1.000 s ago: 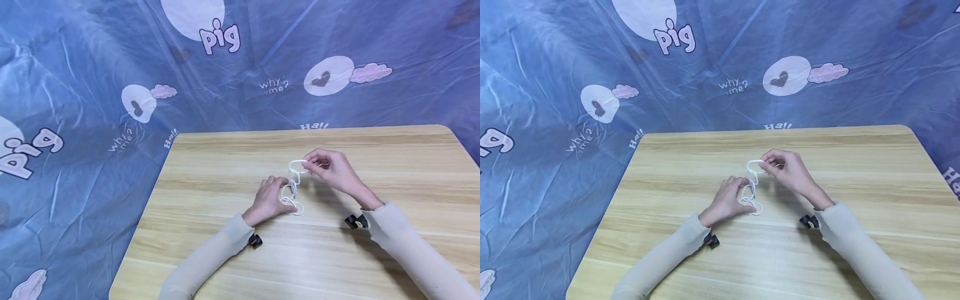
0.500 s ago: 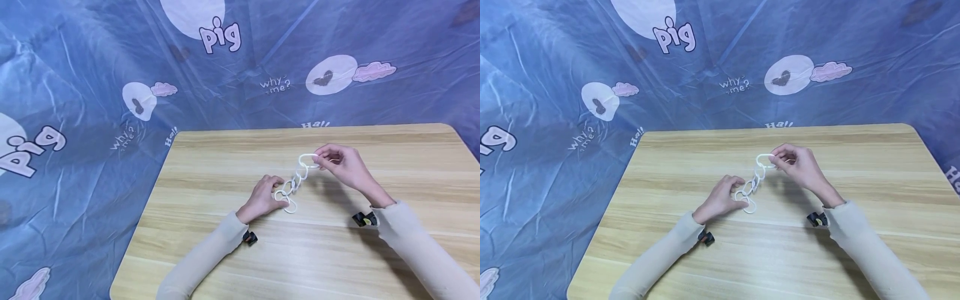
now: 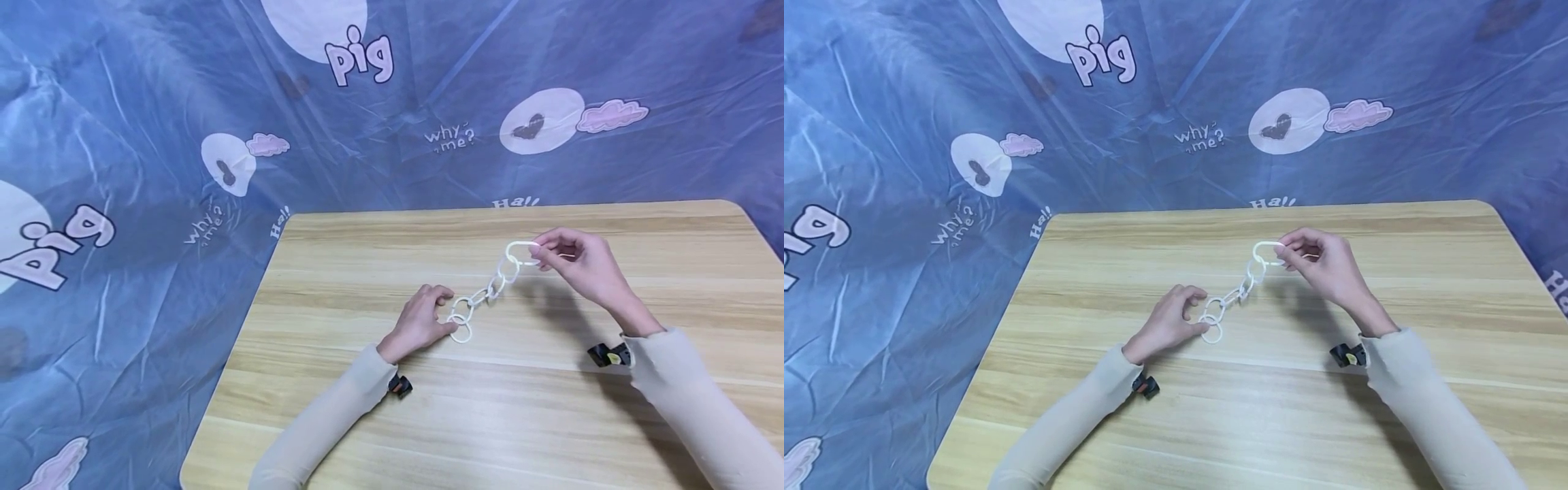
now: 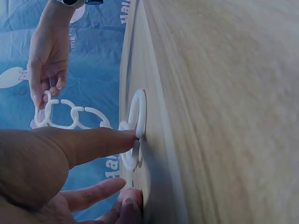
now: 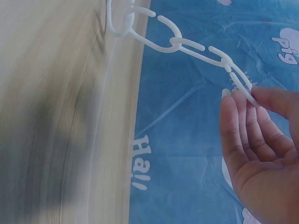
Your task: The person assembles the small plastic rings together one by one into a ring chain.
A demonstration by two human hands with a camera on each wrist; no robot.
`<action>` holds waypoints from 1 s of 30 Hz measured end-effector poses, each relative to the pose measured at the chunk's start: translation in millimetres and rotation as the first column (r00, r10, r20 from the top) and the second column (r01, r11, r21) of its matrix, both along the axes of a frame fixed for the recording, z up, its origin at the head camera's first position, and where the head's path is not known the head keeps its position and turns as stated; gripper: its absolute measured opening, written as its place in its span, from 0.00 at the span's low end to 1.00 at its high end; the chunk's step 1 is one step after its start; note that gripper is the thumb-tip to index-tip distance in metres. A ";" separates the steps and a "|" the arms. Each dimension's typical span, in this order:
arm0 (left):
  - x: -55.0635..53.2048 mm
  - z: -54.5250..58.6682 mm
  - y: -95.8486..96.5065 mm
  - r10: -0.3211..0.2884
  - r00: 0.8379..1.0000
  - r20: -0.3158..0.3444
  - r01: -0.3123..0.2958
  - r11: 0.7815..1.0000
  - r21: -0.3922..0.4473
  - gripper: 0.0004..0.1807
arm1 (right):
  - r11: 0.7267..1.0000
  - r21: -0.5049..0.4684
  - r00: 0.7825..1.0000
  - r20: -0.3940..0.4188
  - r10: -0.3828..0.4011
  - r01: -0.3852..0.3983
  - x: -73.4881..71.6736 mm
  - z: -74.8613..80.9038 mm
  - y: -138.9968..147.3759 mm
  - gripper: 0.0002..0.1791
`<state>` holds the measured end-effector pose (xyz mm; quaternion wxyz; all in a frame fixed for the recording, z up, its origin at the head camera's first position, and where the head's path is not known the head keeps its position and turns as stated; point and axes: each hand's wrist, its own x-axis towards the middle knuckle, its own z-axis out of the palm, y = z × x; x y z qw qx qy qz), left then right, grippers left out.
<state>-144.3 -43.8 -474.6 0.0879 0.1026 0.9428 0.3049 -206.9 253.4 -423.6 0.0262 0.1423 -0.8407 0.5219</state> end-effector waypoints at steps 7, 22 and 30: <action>1.7 -0.1 -2.4 0.003 1.000 -0.020 -0.003 1.000 0.012 0.20 | 0.999 -0.027 1.000 0.018 -0.019 0.019 4.8 3.8 8.0 0.12; -2.1 -1.1 -14.5 -0.005 1.000 -0.028 0.007 0.996 0.092 0.04 | 0.995 -0.056 0.997 0.005 -0.077 0.077 8.9 6.8 22.4 0.11; -4.4 -2.2 -27.8 0.064 0.997 0.048 -0.072 0.976 0.206 0.04 | 0.994 -0.060 0.996 0.021 -0.092 0.093 10.8 3.2 32.0 0.12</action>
